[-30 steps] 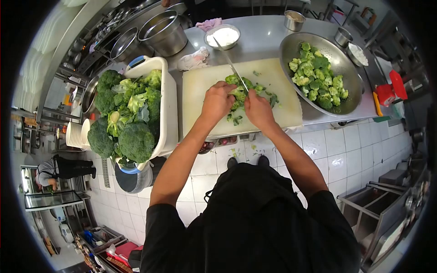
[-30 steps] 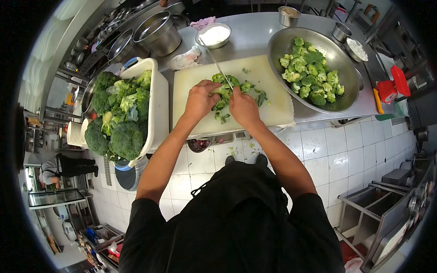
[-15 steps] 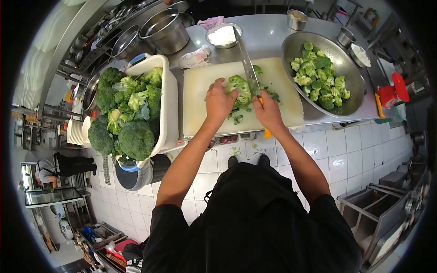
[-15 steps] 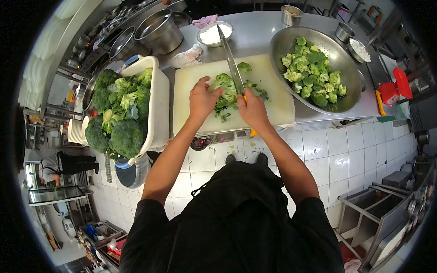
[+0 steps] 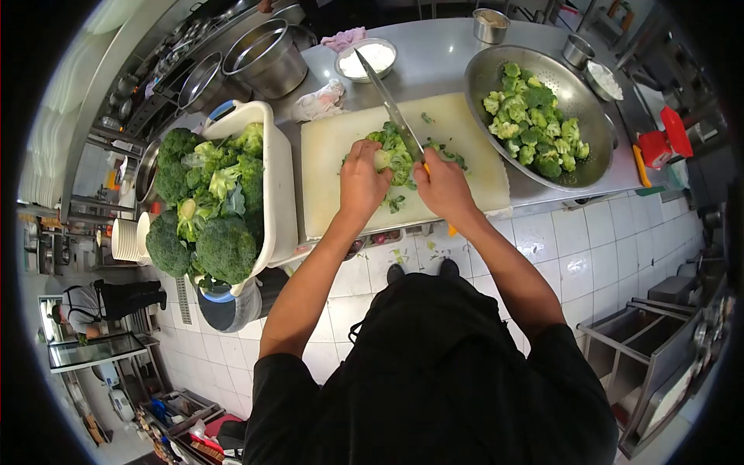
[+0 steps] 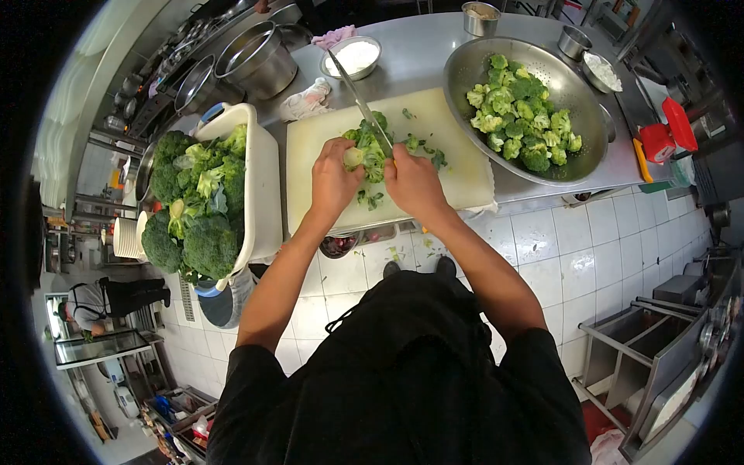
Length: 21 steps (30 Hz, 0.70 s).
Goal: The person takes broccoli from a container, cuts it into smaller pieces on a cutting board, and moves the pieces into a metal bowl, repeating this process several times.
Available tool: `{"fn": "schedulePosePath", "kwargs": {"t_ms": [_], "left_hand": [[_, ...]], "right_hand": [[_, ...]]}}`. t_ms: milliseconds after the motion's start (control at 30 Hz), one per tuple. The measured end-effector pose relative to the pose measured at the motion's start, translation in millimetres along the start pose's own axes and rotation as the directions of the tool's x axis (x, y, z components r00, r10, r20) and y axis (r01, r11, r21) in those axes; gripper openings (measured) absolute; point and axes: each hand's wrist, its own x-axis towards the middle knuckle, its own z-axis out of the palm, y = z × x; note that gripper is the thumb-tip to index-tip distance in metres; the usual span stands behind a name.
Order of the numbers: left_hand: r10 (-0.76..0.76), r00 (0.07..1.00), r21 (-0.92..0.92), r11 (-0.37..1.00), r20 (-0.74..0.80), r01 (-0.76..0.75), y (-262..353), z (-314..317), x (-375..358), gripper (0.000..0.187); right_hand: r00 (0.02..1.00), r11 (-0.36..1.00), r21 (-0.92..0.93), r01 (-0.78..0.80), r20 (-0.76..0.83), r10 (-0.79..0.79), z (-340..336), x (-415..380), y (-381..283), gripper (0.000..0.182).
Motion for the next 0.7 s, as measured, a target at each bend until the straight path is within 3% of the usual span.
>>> {"fn": "schedulePosePath", "kwargs": {"t_ms": [167,267,367,467,633,700], "left_hand": [[0.005,1.0,-0.022,1.0,0.0,-0.005,-0.3,-0.8,-0.5,0.045],[-0.014,1.0,-0.024,1.0,0.022,0.014,0.4,-2.0,-1.2,0.045],[-0.046,0.997,-0.036,0.998,0.065,0.049,4.5,-5.2,1.4,0.045],[-0.032,0.997,-0.032,0.999,0.066,0.034,4.1,-1.5,-1.2,0.045],[-0.015,0.998,-0.006,1.0,0.064,0.015,1.1,-3.7,2.0,0.043],[-0.152,0.985,0.02,0.988,0.086,0.151,-0.5,-7.7,2.3,0.048]], "right_hand": [[0.999,0.998,-0.054,0.016,0.043,-0.014,13.4,1.3,4.4,0.017],[1.0,1.0,-0.019,-0.025,-0.011,0.025,3.3,5.4,-14.8,0.017],[0.987,0.997,-0.053,0.054,-0.146,-0.061,8.5,6.4,-19.9,0.015],[0.998,0.987,-0.157,-0.031,0.049,0.039,34.7,1.6,8.9,0.014],[0.996,0.995,-0.069,-0.072,0.038,0.075,26.4,-3.0,6.8,0.017],[0.992,0.991,-0.052,-0.121,0.034,0.123,20.9,0.6,9.1,0.018]]}}
